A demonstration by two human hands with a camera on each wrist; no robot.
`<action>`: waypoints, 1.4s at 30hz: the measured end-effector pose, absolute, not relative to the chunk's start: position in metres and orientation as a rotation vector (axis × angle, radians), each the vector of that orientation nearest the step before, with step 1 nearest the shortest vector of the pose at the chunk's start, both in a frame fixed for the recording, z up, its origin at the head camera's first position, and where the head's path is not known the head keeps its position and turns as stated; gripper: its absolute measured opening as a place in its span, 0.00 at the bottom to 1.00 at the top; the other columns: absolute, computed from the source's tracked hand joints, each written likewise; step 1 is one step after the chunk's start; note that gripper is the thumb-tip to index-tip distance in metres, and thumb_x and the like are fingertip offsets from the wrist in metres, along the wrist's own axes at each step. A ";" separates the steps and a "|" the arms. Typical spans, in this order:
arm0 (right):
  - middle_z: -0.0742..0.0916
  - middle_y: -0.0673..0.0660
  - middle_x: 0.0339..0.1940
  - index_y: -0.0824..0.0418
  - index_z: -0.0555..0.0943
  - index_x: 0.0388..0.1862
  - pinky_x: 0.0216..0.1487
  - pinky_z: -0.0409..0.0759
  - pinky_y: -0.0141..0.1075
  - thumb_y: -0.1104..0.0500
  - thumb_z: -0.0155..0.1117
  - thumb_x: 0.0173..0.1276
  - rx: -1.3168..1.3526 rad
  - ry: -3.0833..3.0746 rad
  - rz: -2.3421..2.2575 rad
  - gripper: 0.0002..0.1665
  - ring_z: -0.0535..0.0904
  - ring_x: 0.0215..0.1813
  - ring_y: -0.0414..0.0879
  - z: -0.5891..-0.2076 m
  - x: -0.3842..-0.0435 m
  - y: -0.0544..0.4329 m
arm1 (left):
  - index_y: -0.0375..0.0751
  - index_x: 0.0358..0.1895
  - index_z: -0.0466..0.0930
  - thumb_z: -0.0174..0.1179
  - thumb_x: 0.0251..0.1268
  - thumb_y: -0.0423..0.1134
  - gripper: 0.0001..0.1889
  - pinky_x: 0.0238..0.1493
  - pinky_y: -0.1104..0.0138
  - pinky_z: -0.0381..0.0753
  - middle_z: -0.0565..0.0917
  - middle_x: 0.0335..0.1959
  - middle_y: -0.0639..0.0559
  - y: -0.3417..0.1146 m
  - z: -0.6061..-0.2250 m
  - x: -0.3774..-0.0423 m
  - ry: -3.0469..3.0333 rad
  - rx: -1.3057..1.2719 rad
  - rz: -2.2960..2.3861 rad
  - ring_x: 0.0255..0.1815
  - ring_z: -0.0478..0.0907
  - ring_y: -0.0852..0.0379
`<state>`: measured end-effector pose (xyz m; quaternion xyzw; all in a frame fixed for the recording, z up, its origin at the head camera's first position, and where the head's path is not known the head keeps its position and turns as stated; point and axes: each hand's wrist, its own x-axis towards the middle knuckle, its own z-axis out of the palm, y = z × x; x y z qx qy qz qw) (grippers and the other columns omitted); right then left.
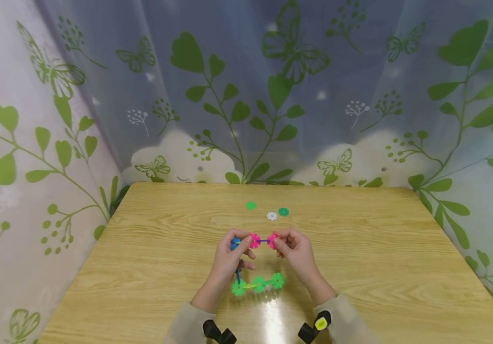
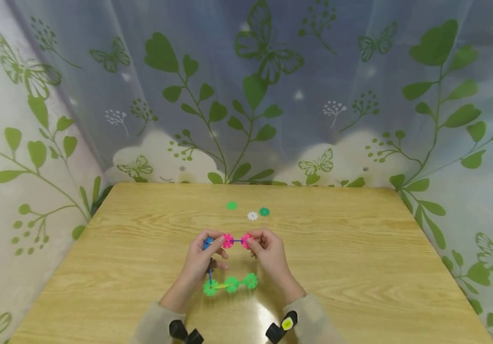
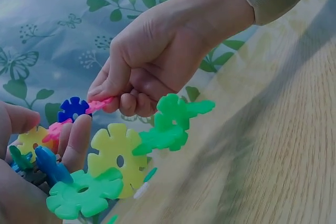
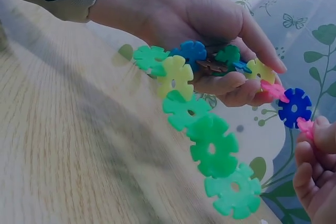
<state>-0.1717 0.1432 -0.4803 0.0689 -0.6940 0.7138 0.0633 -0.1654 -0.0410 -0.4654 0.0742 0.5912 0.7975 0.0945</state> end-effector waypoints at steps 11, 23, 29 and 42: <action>0.80 0.56 0.24 0.75 0.76 0.42 0.23 0.76 0.27 0.70 0.61 0.63 0.263 -2.091 2.155 0.10 0.74 0.22 0.41 -0.478 -0.171 0.142 | 0.29 0.49 0.68 0.54 0.69 0.37 0.14 0.22 0.64 0.85 0.74 0.47 0.42 -0.042 -0.466 -0.166 1.776 0.225 2.342 0.27 0.75 0.56; 0.78 0.64 0.25 0.75 0.77 0.45 0.23 0.74 0.28 0.70 0.59 0.65 0.194 -2.138 2.118 0.11 0.73 0.24 0.44 -0.462 -0.171 0.151 | 0.27 0.53 0.74 0.56 0.66 0.32 0.15 0.50 0.57 0.79 0.76 0.50 0.41 -0.041 -0.444 -0.156 1.982 0.296 2.239 0.39 0.78 0.51; 0.80 0.57 0.26 0.75 0.77 0.45 0.24 0.75 0.27 0.69 0.59 0.65 0.199 -2.121 2.152 0.12 0.73 0.24 0.43 -0.462 -0.170 0.153 | 0.28 0.52 0.75 0.59 0.62 0.30 0.16 0.49 0.58 0.81 0.75 0.50 0.39 -0.044 -0.446 -0.157 2.021 0.308 2.203 0.41 0.78 0.48; 0.81 0.59 0.25 0.71 0.79 0.42 0.23 0.75 0.29 0.64 0.63 0.64 0.337 -2.122 2.116 0.11 0.73 0.24 0.43 -0.476 -0.175 0.154 | 0.41 0.52 0.78 0.66 0.57 0.45 0.21 0.42 0.53 0.82 0.80 0.44 0.48 -0.053 -0.469 -0.175 2.179 0.405 1.925 0.39 0.79 0.47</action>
